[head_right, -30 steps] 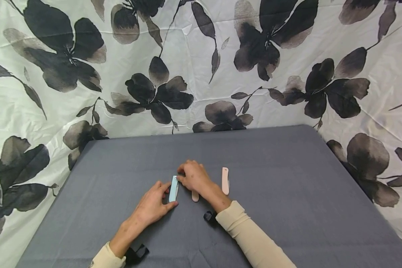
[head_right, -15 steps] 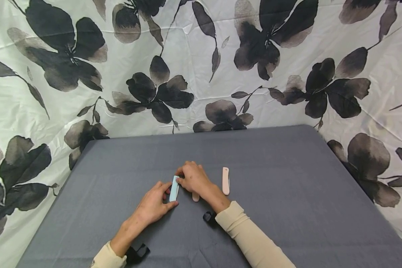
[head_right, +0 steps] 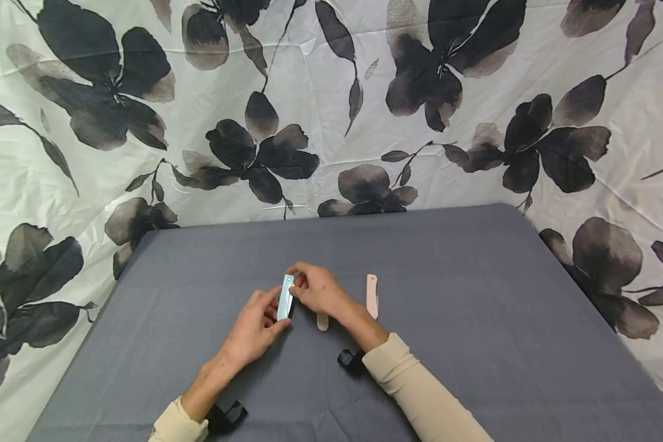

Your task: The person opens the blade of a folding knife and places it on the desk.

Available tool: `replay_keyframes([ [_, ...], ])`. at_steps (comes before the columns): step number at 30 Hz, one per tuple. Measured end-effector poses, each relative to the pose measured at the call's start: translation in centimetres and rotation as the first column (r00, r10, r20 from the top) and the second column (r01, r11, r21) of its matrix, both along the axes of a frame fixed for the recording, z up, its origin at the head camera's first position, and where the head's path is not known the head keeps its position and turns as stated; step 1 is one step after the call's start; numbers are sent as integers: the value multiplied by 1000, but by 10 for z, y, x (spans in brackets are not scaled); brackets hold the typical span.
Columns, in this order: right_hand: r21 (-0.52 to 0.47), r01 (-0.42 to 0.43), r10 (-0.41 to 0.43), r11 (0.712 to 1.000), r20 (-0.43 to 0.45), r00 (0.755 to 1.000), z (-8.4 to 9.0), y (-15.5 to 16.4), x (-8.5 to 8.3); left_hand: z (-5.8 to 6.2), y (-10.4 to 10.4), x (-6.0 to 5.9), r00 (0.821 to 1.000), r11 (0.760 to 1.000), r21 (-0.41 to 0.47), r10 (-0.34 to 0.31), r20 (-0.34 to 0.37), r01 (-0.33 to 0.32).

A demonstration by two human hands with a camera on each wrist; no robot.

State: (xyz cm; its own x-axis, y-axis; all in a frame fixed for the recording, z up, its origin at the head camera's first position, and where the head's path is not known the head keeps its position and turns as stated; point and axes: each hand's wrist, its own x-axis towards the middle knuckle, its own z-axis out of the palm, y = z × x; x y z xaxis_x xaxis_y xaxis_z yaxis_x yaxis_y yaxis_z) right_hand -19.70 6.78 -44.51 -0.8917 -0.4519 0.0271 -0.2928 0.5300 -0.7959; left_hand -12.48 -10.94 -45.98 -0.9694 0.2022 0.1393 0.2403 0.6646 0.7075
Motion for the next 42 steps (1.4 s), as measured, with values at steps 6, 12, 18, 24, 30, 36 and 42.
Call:
replay_keyframes([
  [6,-219,2,26,976,122,992,-2,1,2,2,-1,-3,999,993,106,42,26,-44],
  [12,-403,41,61,914,237,970,-4,0,2,5,-3,-4,995,985,158,66,70,-76],
  [18,-487,71,86,871,293,952,-6,1,2,9,-3,-6,987,959,261,70,146,-107],
  [24,-504,79,98,860,315,944,-6,1,3,8,-3,-9,975,931,337,73,210,-142],
  [30,-515,82,106,853,325,940,-8,-1,5,4,-4,-11,972,890,429,56,227,-152],
  [36,-525,80,102,847,309,946,-10,-3,7,1,-3,-11,975,859,491,35,222,-143],
  [42,-517,83,85,852,294,952,-14,-3,9,1,-3,-9,972,848,511,26,232,-145],
])
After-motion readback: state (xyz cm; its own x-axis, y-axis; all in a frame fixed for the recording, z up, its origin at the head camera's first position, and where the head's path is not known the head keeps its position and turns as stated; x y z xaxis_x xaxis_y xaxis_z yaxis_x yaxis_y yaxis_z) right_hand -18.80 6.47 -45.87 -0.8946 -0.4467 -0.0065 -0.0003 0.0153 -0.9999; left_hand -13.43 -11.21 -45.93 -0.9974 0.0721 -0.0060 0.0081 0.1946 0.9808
